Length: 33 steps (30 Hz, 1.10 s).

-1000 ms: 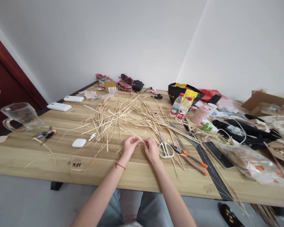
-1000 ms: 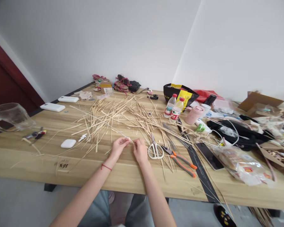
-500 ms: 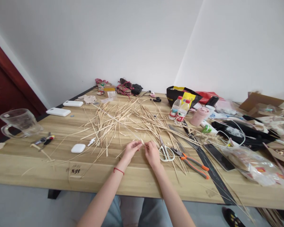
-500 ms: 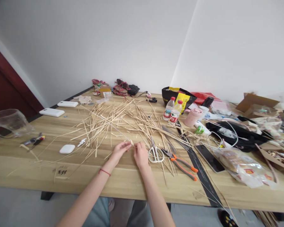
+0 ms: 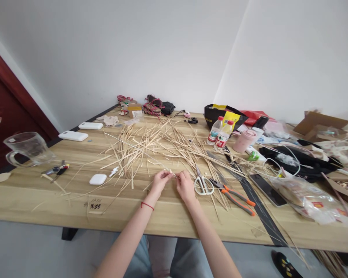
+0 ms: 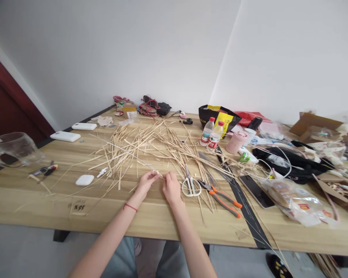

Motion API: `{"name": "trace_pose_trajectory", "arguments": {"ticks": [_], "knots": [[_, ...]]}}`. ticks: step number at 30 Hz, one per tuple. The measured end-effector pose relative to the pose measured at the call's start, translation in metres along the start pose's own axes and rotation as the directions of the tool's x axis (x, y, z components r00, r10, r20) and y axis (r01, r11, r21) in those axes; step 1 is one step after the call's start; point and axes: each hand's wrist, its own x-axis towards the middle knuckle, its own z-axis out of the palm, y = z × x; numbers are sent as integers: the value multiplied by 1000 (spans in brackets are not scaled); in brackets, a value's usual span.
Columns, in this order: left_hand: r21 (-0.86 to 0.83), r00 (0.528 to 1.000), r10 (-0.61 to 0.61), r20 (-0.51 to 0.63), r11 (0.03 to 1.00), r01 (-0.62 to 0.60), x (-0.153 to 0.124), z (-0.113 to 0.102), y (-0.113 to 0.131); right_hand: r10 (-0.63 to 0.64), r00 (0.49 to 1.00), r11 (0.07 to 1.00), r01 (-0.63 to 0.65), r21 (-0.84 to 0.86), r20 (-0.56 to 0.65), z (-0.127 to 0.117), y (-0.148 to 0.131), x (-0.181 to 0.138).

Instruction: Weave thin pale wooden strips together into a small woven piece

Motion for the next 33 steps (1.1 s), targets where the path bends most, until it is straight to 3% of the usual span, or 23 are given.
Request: {"name": "trace_pose_trajectory", "arguments": {"ticks": [12, 26, 33], "knots": [[-113, 977, -206, -58, 974, 198, -1, -2, 5, -19, 1000, 1000, 19, -21, -1, 2, 2, 0], [-59, 967, -250, 43, 966, 252, 2, -5, 2, -17, 1000, 999, 16, -30, -8, 0, 9, 0], [-21, 965, -253, -67, 967, 253, 3, -7, -2, -32, 999, 999, 32, -9, -23, -3, 6, 1]]}}
